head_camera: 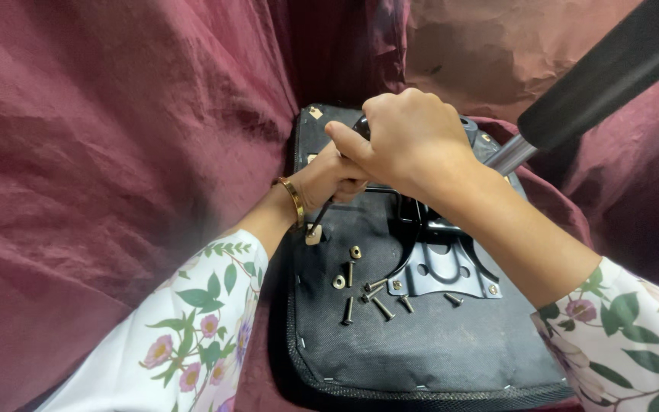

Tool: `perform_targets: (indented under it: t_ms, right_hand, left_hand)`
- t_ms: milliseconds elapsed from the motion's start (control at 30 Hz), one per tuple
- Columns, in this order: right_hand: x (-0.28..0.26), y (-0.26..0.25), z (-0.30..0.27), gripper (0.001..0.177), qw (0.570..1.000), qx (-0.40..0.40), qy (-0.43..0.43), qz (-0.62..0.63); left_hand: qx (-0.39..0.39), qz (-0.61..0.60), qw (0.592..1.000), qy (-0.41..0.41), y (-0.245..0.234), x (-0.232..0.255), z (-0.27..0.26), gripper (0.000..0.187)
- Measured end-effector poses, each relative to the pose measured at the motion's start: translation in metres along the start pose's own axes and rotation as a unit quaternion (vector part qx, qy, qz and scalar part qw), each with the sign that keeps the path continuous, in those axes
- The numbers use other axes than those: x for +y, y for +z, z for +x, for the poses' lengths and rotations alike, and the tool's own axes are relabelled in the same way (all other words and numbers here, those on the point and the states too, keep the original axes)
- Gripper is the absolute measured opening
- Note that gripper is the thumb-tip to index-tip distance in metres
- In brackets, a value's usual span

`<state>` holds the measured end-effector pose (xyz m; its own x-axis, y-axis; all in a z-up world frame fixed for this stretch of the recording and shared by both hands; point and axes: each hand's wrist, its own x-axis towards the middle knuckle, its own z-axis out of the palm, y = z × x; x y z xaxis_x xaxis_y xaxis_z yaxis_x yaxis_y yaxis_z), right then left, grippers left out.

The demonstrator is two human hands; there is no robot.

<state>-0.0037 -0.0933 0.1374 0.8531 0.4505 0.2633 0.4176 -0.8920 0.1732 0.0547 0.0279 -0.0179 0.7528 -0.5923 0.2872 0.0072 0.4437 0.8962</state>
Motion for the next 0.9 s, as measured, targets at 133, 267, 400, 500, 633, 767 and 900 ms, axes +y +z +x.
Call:
perform_targets:
  t_ms: [133,267,400,500,633,767,900]
  right_hand:
    - [0.01,0.001,-0.004,0.062,1.0,0.016,-0.021,0.011]
    - [0.024,0.005,-0.031,0.049,0.993,0.073,-0.054,0.081]
    - [0.047,0.03,-0.096,0.031,0.971,0.057,0.097,0.213]
    - [0.067,0.061,-0.153,0.027,0.93,0.01,0.252,0.266]
    - [0.087,0.11,-0.219,0.029,0.773,0.114,0.379,0.496]
    - [0.095,0.151,-0.254,0.03,0.687,0.166,0.437,0.556]
    - [0.086,0.161,-0.263,0.031,0.763,0.152,0.428,0.46]
  left_hand:
    - [0.029,0.041,0.998,-0.041,0.011,0.005,0.005,0.011]
    - [0.109,0.222,0.957,0.149,0.048,0.01,-0.011,0.017]
    - [0.256,0.481,0.827,0.138,0.095,-0.003,-0.067,0.053]
    - [0.329,0.465,0.812,0.125,0.11,-0.014,-0.103,0.046]
    - [0.315,0.536,0.782,0.046,0.103,-0.03,-0.129,0.038]
    - [0.246,0.589,0.766,0.071,0.101,-0.057,-0.136,0.048]
    - [0.256,0.596,0.758,0.072,0.108,-0.078,-0.125,0.059]
